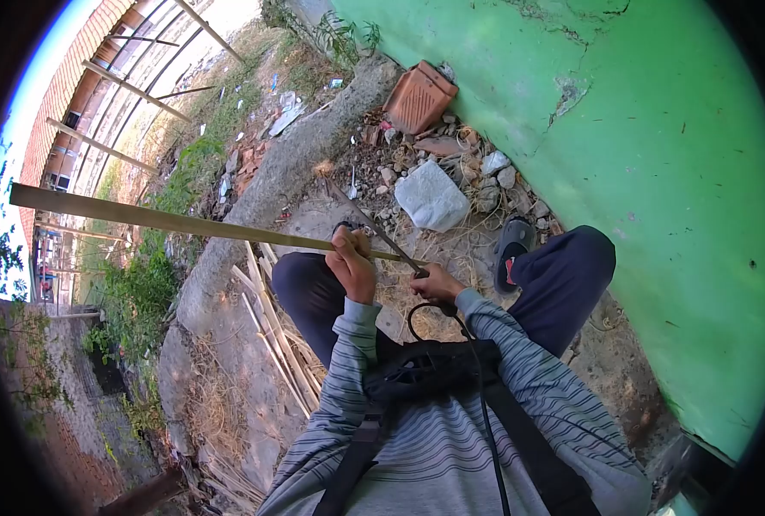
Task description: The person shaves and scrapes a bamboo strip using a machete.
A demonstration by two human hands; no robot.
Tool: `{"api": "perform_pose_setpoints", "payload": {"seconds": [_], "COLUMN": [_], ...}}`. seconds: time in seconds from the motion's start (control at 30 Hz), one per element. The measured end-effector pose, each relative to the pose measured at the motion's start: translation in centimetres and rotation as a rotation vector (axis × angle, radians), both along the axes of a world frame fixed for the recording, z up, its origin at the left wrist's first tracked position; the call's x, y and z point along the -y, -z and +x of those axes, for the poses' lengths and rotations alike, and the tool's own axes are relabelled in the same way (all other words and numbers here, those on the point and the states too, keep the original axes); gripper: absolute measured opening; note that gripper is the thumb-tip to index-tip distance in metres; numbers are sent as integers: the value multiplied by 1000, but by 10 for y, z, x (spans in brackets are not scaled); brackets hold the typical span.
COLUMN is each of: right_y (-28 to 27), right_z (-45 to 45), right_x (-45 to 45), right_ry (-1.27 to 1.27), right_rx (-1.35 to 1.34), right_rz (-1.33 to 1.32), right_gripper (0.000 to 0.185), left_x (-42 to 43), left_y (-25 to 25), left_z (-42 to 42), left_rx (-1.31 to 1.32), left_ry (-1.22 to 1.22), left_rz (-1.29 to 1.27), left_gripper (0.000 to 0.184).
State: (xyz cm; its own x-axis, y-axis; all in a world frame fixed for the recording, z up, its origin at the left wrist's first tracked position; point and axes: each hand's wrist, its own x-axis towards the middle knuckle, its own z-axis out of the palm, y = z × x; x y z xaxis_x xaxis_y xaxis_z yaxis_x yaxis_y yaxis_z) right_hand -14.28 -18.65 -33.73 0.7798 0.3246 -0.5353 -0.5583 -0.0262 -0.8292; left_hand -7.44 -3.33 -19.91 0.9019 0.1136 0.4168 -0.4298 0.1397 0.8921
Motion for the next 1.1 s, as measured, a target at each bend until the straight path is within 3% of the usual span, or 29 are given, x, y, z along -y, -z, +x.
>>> {"api": "perform_pose_setpoints", "payload": {"seconds": [0.07,0.2,0.3,0.5,0.7,0.9,0.97,1.1], "right_y": [15,28,31,59,83,107,88,97], "right_z": [-1,-2,-8,-18,-19,-25,-28,-24], "right_x": [4,-1,-10,7,2,-13,-7,0], "right_ry": [-12,7,70,101,95,174,166,62], "right_rx": [-94,-46,-6,-137,-169,-22,-147,-71], "right_rz": [-156,-133,31,-157,-99,31,-94,-278], "right_gripper": [23,25,27,18,21,18,21,26], "left_x": [-1,-4,-6,-9,-17,-19,-19,-30], "left_y": [0,-2,-2,-5,-2,1,-4,3], "left_z": [-1,-3,-6,-9,-5,-4,-6,-1], "left_rx": [5,-3,-38,-23,-34,-36,-45,-30], "left_ry": [2,25,62,40,57,16,2,-46], "left_rz": [-16,-86,-94,-92,-115,-75,-72,-102], "left_gripper": [55,54,54,54,53,53,53,54]}}
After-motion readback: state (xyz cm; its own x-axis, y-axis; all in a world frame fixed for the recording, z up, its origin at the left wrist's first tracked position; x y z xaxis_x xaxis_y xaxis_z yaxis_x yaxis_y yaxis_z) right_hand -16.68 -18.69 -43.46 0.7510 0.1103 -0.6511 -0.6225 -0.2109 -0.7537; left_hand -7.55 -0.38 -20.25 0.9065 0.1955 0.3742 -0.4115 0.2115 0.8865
